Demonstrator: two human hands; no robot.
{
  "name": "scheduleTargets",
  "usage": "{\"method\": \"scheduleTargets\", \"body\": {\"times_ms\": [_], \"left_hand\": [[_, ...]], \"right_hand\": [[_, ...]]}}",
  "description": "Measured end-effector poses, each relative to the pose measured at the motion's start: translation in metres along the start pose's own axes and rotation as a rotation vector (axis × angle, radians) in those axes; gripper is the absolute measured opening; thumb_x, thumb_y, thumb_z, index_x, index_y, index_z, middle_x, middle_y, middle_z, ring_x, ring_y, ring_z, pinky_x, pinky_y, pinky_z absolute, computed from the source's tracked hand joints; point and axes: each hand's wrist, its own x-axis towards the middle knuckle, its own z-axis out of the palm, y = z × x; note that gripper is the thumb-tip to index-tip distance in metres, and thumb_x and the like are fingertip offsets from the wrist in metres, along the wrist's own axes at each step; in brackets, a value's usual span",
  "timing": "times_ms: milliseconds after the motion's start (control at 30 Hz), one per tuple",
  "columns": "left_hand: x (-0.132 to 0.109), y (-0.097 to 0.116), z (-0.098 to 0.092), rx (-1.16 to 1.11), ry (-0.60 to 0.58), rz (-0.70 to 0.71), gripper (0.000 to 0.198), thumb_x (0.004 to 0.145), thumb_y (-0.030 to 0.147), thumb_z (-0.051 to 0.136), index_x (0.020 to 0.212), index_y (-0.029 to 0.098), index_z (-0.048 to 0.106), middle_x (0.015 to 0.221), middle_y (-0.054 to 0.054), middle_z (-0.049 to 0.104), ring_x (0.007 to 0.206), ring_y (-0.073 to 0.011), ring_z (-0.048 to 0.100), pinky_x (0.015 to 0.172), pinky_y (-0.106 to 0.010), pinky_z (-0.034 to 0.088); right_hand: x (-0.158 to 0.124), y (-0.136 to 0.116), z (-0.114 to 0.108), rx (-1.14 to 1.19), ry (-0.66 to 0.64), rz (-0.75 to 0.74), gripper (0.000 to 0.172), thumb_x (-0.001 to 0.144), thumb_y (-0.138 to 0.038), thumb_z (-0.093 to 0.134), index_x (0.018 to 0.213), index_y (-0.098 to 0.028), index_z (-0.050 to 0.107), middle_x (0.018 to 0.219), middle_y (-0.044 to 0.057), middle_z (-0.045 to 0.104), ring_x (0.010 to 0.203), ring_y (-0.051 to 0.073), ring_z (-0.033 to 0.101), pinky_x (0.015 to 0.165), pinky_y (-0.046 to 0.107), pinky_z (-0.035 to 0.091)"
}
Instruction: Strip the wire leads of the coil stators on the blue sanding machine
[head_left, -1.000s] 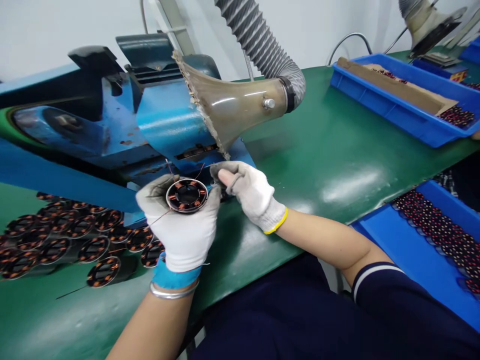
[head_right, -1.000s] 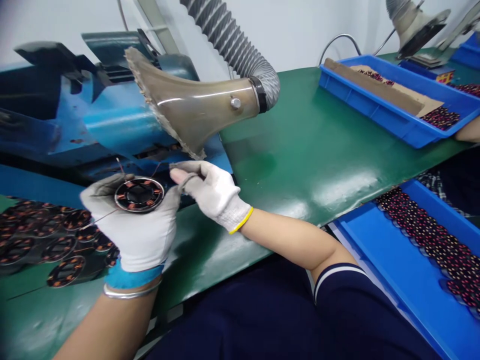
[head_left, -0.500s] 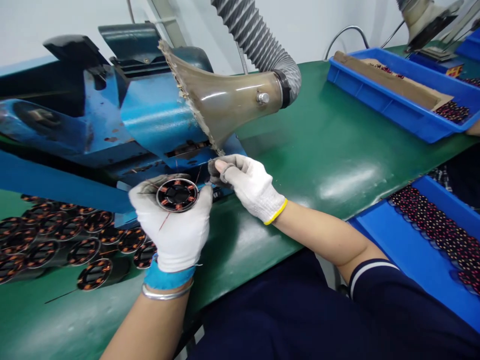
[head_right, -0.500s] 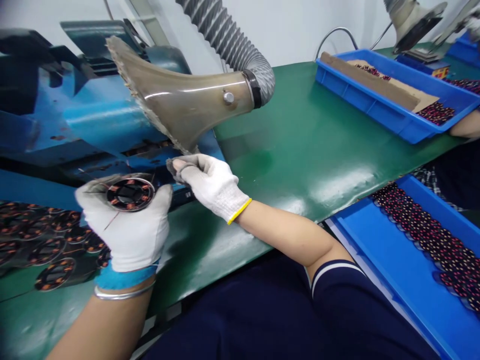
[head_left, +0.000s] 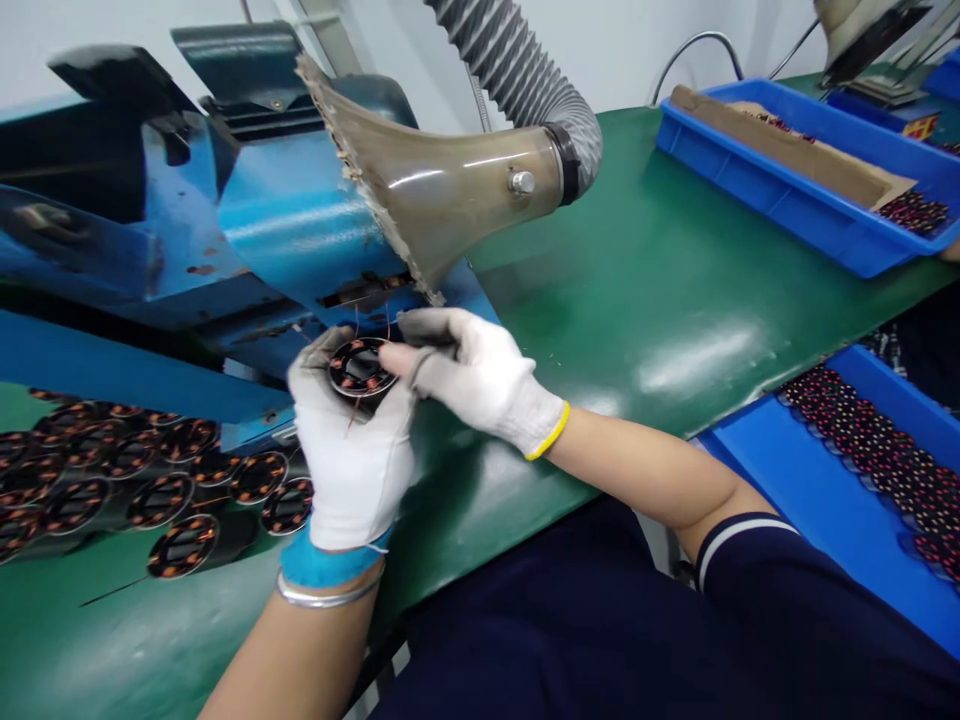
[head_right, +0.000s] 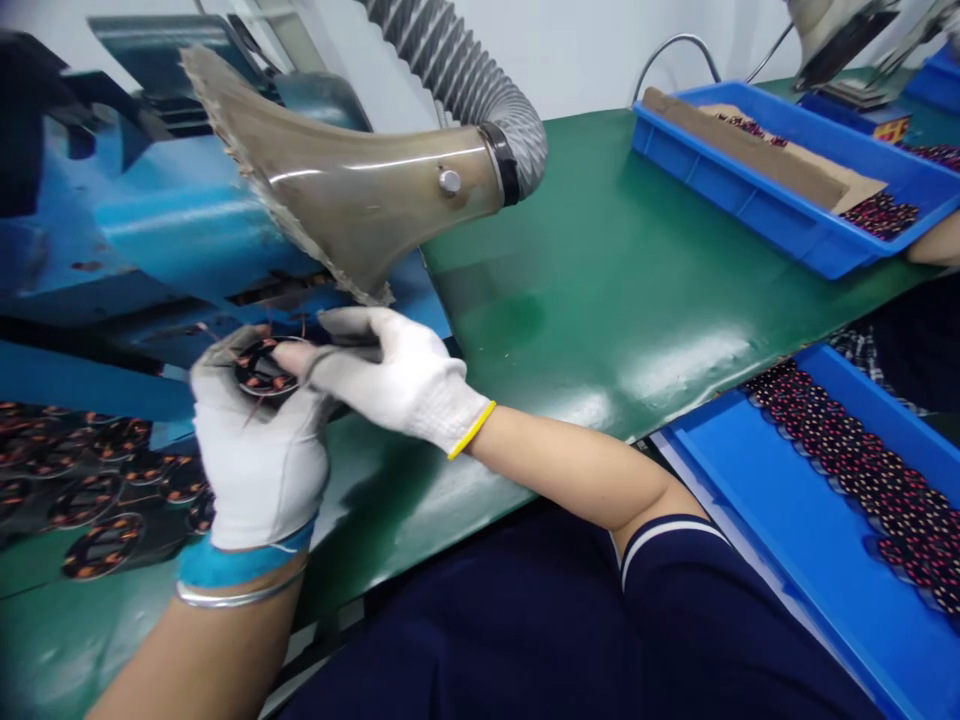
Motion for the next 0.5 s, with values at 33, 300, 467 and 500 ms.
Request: {"method": "scheduleTargets", "body": {"times_ms": [33, 300, 467, 500], "left_hand": [[0.002, 0.001, 0.000, 0.002, -0.027, -0.010, 0.068, 0.085, 0.047, 0.099, 0.146, 0.027, 0.076, 0.147, -0.012, 0.085, 0.136, -0.0316, 0.086, 0.127, -0.056, 0.073], [0.030, 0.015, 0.015, 0.166, 0.031, -0.091, 0.057, 0.086, 0.049, 0.098, 0.130, 0.016, 0.081, 0.122, -0.011, 0.088, 0.114, -0.0300, 0.087, 0.121, -0.063, 0.075], [0.040, 0.032, 0.017, 0.287, 0.054, -0.154, 0.047, 0.083, 0.047, 0.096, 0.115, 0.016, 0.080, 0.106, -0.007, 0.085, 0.102, -0.0276, 0.084, 0.115, -0.062, 0.076], [0.041, 0.035, 0.017, 0.284, 0.042, -0.157, 0.047, 0.083, 0.047, 0.095, 0.114, 0.016, 0.079, 0.106, -0.007, 0.086, 0.102, -0.0281, 0.085, 0.113, -0.062, 0.076]], "right_hand": [[-0.003, -0.001, 0.000, -0.041, -0.047, 0.001, 0.072, 0.074, -0.044, 0.131, 0.126, -0.021, 0.088, 0.130, 0.009, 0.095, 0.130, 0.033, 0.092, 0.123, 0.046, 0.080], [0.019, 0.000, 0.002, -0.073, -0.080, -0.092, 0.073, 0.069, -0.050, 0.134, 0.123, -0.024, 0.093, 0.142, 0.007, 0.097, 0.153, 0.040, 0.087, 0.140, 0.049, 0.073], [0.031, 0.002, 0.001, -0.089, -0.054, -0.108, 0.072, 0.068, -0.054, 0.133, 0.121, -0.024, 0.095, 0.133, 0.005, 0.100, 0.146, 0.038, 0.092, 0.134, 0.046, 0.076], [0.029, 0.002, -0.001, -0.077, -0.076, -0.133, 0.067, 0.075, -0.055, 0.129, 0.123, -0.023, 0.094, 0.134, 0.005, 0.100, 0.146, 0.036, 0.092, 0.135, 0.045, 0.075]]}}
